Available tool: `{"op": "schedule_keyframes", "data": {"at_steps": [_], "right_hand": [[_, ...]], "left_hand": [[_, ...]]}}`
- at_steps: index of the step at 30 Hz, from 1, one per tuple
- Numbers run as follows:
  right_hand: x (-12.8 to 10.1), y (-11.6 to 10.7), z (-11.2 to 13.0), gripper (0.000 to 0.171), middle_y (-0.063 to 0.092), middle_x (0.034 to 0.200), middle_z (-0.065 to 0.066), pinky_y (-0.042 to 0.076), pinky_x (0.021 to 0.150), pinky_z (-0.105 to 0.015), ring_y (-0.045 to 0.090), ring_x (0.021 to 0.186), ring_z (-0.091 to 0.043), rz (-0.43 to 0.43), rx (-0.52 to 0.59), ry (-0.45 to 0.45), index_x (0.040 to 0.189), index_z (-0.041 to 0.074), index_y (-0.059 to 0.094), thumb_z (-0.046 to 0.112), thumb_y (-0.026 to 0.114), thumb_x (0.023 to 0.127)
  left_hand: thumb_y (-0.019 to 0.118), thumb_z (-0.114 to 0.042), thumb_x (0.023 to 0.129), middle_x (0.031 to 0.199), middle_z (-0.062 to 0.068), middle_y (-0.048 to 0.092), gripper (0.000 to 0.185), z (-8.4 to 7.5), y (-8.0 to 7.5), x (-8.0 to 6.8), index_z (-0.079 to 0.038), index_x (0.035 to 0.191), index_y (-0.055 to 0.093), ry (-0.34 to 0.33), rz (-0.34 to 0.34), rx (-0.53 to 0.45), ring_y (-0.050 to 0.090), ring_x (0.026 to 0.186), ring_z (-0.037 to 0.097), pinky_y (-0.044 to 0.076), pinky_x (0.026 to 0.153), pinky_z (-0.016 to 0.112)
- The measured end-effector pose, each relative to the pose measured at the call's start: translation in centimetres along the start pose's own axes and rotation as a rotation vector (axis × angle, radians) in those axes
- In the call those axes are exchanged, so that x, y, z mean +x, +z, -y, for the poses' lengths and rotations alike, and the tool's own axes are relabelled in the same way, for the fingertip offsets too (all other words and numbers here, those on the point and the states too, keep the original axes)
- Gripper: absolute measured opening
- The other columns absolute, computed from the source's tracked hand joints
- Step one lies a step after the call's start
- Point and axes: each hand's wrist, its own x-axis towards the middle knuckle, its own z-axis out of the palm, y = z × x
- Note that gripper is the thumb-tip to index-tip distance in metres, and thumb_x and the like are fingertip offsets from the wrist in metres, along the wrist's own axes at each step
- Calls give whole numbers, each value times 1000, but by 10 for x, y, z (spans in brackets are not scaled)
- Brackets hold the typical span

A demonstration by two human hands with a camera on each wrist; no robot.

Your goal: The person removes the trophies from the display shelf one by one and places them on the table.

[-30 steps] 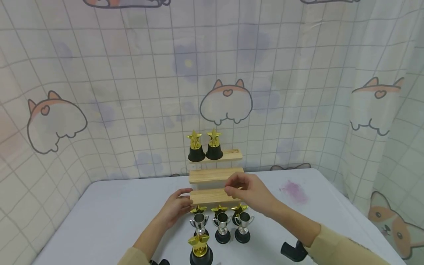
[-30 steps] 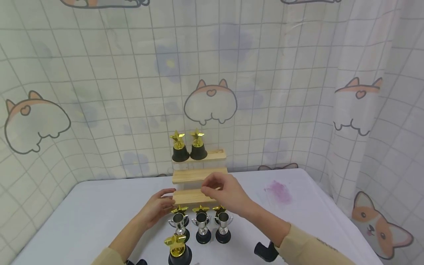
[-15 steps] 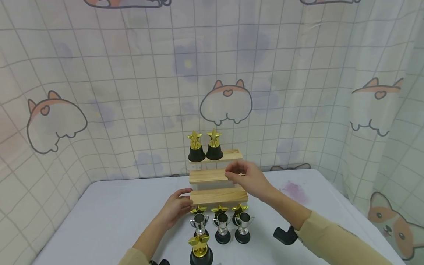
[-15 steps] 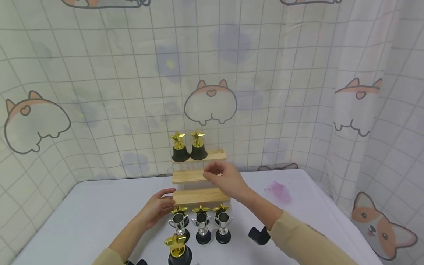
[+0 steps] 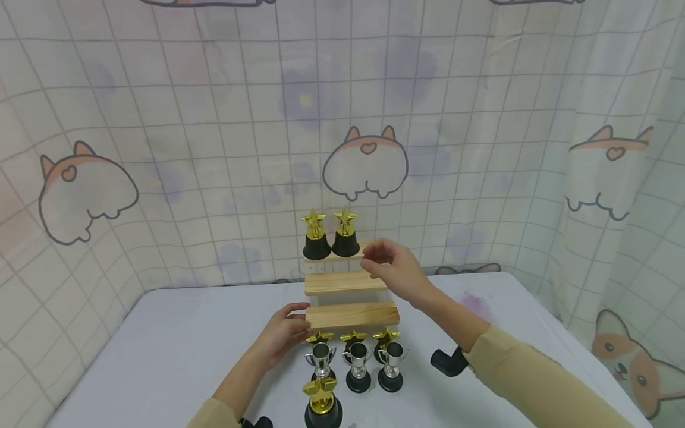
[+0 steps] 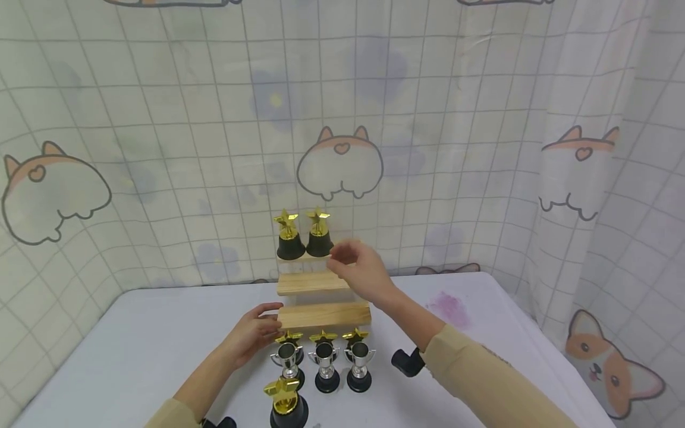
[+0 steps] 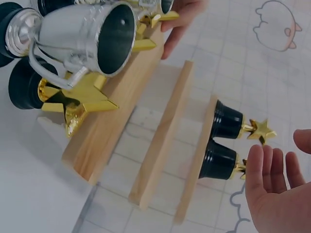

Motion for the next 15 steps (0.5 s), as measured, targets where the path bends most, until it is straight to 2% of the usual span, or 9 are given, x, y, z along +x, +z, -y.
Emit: {"op": "schedule_keyframes", "data": {"at_steps": [9, 15], "right_hand": [[25, 5, -10, 33, 62, 118, -11, 54, 85, -38, 61, 111, -27, -118, -68, 81, 126, 3, 59, 18, 70, 99], [44, 8, -14, 41, 61, 127, -13, 53, 91, -44, 59, 116, -28, -136, -103, 101, 130, 4, 57, 22, 73, 97]], "left_hand": [[62, 0, 92, 126, 25, 55, 55, 0, 0, -2, 4, 145, 45, -12, 6, 5, 66, 101, 28, 58, 90, 39], [62, 1, 91, 126, 25, 55, 55, -1, -2, 0, 3, 144, 47, -22, 6, -2, 66, 101, 28, 59, 90, 38]]}}
